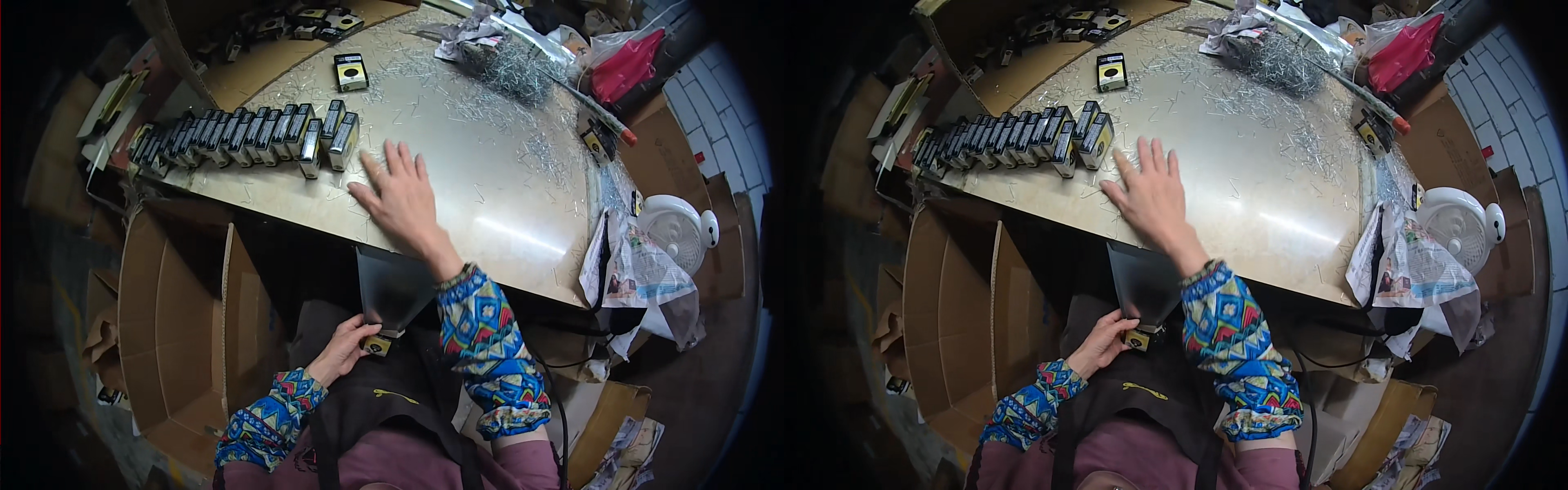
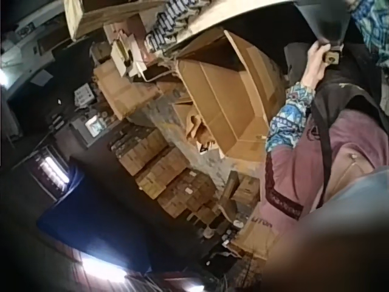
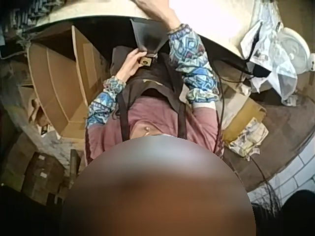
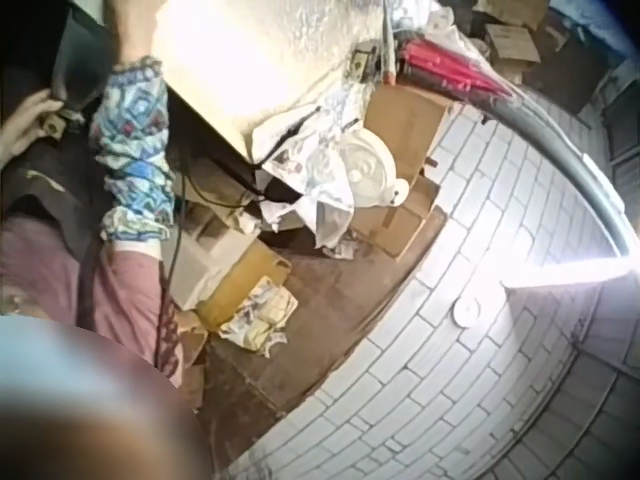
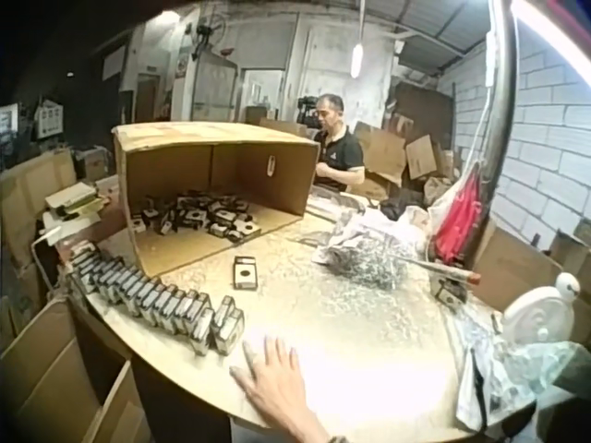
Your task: Organizing small product boxes on a workbench and then packing them into a larger shipping container.
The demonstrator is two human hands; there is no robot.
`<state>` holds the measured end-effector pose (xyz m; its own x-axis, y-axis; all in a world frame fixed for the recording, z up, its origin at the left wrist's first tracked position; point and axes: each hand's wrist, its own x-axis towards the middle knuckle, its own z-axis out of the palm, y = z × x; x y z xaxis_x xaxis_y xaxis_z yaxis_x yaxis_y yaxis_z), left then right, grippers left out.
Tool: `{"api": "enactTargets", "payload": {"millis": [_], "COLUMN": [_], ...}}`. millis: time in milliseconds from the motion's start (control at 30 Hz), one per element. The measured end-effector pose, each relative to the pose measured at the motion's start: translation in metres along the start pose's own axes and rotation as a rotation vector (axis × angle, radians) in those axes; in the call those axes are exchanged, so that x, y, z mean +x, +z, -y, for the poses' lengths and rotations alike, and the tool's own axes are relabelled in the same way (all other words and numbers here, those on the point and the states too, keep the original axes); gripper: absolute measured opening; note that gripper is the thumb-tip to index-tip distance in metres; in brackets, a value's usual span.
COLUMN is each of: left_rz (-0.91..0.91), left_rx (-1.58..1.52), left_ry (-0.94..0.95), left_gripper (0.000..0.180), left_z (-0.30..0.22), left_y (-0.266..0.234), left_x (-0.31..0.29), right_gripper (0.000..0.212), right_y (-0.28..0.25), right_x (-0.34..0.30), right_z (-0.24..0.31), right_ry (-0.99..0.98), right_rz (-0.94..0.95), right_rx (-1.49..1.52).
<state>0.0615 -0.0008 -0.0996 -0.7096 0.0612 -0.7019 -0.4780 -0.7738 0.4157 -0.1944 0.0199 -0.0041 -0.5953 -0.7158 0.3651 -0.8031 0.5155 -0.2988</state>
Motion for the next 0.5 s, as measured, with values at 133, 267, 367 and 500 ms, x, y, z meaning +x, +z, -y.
{"api": "enactTargets", "payload": {"millis": [133,267,367,500], "left_rz": [-0.001,-0.057,-0.097,-0.058], "left_rx": [0.002,0.008,0.008,-0.043], "left_ry": [0.000,0.024,0.023,0.070], "left_gripper": [0.021,0.022,0.026,0.032], "left_z": [0.002,0.002,0.005,0.001], "left_y": [0.004,0.016,0.016,0.019], "left_x": [-0.011,-0.017,-0.016,-0.021], "right_gripper": [0.043,0.043,0.046,0.043], "right_y": [-0.009,-0.031,-0.057,-0.099], "right_x": [-0.038,-0.079,-0.101,-0.113], "right_z": [0.032,0.053,0.063,0.066], "right_ry": [0.028,0.078,0.092,0.058], "right_rz": [-0.054,-0.030,0.042,0.150], "right_rx": [0.007,0.006,-0.036,0.197]}}
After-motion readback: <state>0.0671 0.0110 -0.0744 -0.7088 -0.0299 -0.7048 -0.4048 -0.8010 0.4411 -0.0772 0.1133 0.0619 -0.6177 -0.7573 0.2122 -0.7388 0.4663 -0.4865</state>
